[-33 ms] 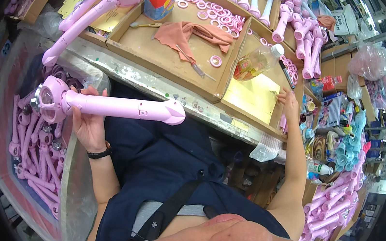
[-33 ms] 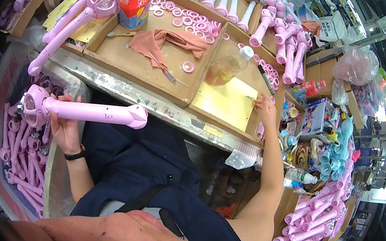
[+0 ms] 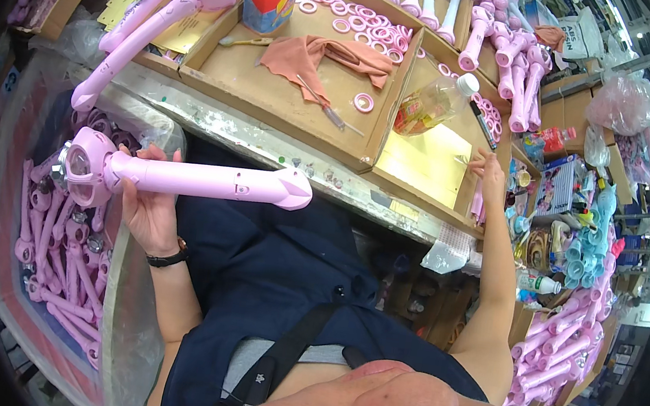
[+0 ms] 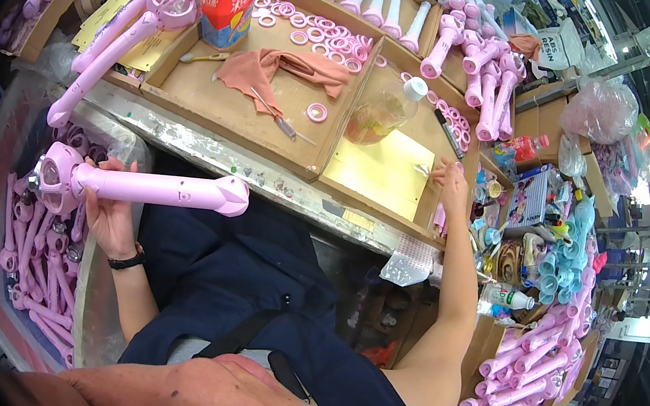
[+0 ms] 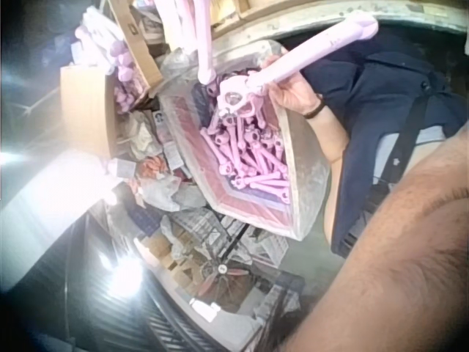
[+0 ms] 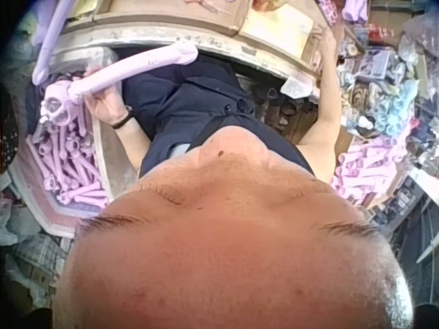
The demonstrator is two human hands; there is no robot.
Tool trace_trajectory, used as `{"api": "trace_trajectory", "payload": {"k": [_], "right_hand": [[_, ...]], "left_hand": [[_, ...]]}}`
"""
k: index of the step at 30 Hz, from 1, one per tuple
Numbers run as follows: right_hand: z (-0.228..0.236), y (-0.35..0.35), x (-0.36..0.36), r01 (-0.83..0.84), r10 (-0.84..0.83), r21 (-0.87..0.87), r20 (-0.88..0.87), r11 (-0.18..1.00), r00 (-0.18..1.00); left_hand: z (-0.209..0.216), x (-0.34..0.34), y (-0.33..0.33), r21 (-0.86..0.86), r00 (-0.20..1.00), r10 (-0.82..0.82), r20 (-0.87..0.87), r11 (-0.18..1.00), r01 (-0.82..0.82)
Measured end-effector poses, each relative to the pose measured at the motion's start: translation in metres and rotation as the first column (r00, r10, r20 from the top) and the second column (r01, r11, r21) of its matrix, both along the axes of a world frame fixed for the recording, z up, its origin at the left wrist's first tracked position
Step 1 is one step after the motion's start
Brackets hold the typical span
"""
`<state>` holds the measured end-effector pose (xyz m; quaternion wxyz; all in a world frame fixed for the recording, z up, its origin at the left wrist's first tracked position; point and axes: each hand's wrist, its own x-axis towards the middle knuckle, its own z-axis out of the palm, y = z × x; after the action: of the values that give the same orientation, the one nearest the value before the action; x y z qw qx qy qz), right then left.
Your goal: The person assembles pink bubble wands by attaching a clear bubble head to a pink handle, wiping the wand with a cloth, and using a small metal tool to adjust the head. The person repeats this process for multiple wands, placing finished units on the table.
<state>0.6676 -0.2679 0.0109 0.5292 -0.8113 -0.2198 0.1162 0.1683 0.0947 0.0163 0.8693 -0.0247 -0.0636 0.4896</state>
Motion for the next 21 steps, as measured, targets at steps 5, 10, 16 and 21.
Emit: {"api": "trace_trajectory", "payload": {"k": [5, 10, 16, 21], "right_hand": [[0.036, 0.0, -0.014, 0.295, -0.264, -0.025, 0.375, 0.955, 0.889], [0.093, 0.049, -0.101, 0.116, 0.207, -0.234, 0.956, 0.965, 0.208], [0.091, 0.132, -0.229, -0.501, 0.144, 0.352, 0.688, 0.79, 0.711], [0.085, 0.18, -0.298, -0.242, 0.541, 0.629, -0.34, 0.739, 0.769]], "left_hand": [[-0.002, 0.0, -0.001, 0.082, 1.0, 0.022, 0.005, 0.996, -0.023], [-0.004, 0.012, -0.012, 0.073, 0.999, 0.038, -0.036, 0.997, -0.035], [-0.001, 0.024, -0.036, 0.342, 0.964, 0.077, -0.253, 0.94, 0.015], [0.009, 0.024, -0.052, 0.394, 0.936, 0.193, -0.293, 0.917, -0.066]]}}
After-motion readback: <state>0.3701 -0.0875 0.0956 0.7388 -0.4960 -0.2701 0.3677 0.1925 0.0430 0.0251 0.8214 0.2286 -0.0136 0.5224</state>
